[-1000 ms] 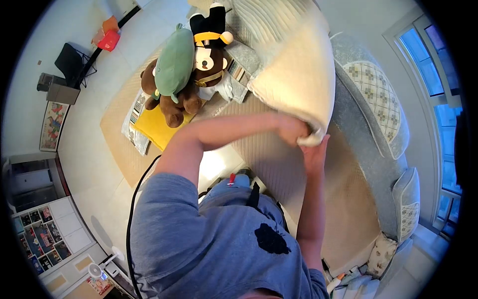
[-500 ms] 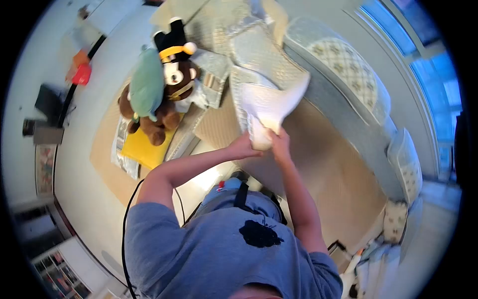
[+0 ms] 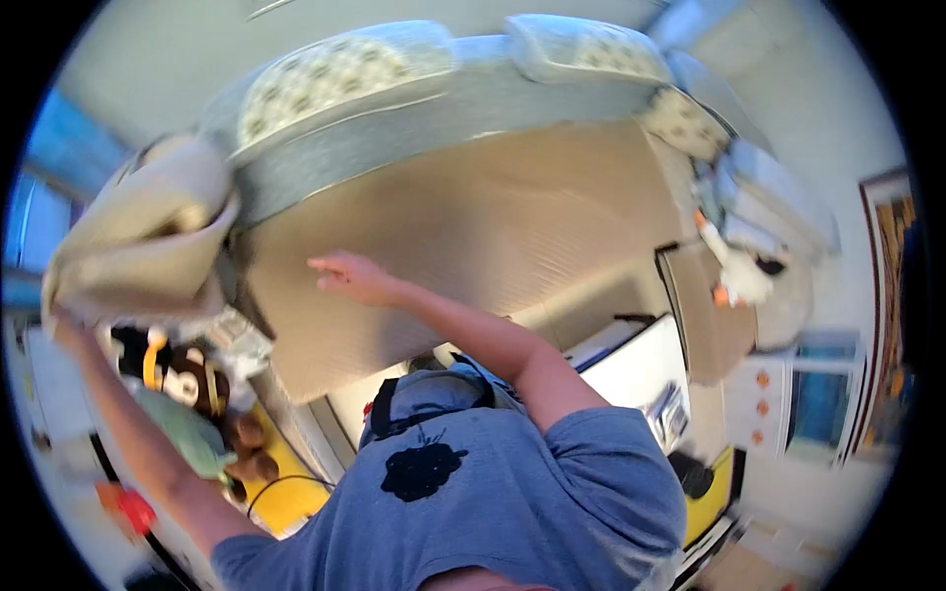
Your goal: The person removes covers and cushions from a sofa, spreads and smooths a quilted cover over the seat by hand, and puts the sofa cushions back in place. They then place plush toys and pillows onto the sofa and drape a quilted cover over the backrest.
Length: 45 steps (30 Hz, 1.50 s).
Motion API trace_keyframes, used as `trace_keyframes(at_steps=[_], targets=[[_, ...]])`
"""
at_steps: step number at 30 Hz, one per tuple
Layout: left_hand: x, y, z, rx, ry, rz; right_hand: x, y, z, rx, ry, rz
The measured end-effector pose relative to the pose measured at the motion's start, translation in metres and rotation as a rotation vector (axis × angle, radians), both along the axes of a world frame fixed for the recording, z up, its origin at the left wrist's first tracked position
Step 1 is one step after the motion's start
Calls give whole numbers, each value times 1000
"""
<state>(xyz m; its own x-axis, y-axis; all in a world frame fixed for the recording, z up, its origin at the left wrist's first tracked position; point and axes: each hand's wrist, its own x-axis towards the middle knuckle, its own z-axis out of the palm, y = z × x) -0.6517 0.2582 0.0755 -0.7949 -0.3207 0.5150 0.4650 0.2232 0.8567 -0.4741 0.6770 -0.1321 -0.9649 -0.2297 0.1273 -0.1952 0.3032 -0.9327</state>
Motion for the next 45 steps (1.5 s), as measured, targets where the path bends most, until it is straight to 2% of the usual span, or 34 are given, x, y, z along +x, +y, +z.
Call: trace_keyframes(at_steps=[2,4,5,6,7,8,9,11,12,13,15,16,17,18,19,21,22,23,24,26,28,29,31,35,37,38,40,41,42,44,45], targets=[[-14,-53,-22,73,-107,87,20,32,-42,140,-180,-78],[-35,-100,-70,106,-300,131,50,70,-119,409,-196,-136],[-43,-120,-99,119,-408,134,75,88,-152,295,-177,-240],[-49,-135,-125,128,-510,128,98,108,-158,297,-503,-269],[-54,-141,-151,132,-605,108,131,122,-173,219,-465,-431],[-57,-141,-176,136,-701,77,157,142,-175,315,-587,-485],[-59,-133,-202,144,-794,36,187,168,-212,600,-537,-367],[-52,-82,-249,158,-998,31,238,200,-196,703,-700,-421],[-42,-42,-264,157,-1110,62,263,211,-200,691,-768,-551],[-64,-39,-327,471,-1195,-178,285,219,-204,675,-834,-680],[-40,51,-345,29,-1370,-375,316,233,-196,652,-981,-775],[-22,96,-357,-34,-1260,-489,326,239,-195,643,-979,-793],[0,146,-362,-86,-1142,-594,334,245,-194,636,-978,-768],[4,188,-368,-238,-1257,-667,339,248,-193,630,-977,-741],[35,242,-362,-302,-1222,-636,344,249,-200,624,-975,-752],[66,315,-381,-421,-1257,-863,349,254,-218,573,-880,-825],[85,354,-387,-582,-1219,-967,346,261,-211,566,-869,-829],[105,389,-392,-718,-1071,-1128,343,263,-197,476,-855,-796],[129,426,-379,-959,-1024,-1204,339,264,-191,385,-841,-754],[167,490,-360,-1167,-680,-1454,330,280,-176,357,-820,-694],[202,539,-347,-1072,-705,-1579,334,299,-164,344,-814,-618],[213,562,-347,-1066,-715,-1561,339,312,-158,283,-774,-671],[229,596,-349,-1147,-623,-1626,351,334,-157,214,-732,-714],[248,645,-343,-1200,-673,-1646,413,384,-213,406,-724,-926],[254,658,-334,-1220,-602,-1596,448,396,-205,246,-713,-1059],[254,666,-339,-1232,-611,-1590,467,401,-215,422,-773,-1125],[249,676,-355,-1027,-680,-1653,493,402,-197,225,-917,-1311],[246,679,-352,-1050,-681,-1659,497,396,-177,30,-966,-1492],[245,688,-343,-978,-775,-1677,510,389,-183,225,-908,-1535],[242,709,-343,-903,-859,-1712,532,377,-209,85,-919,-1650],[240,714,-350,-853,-943,-1661,538,367,-213,-67,-909,-1688]])
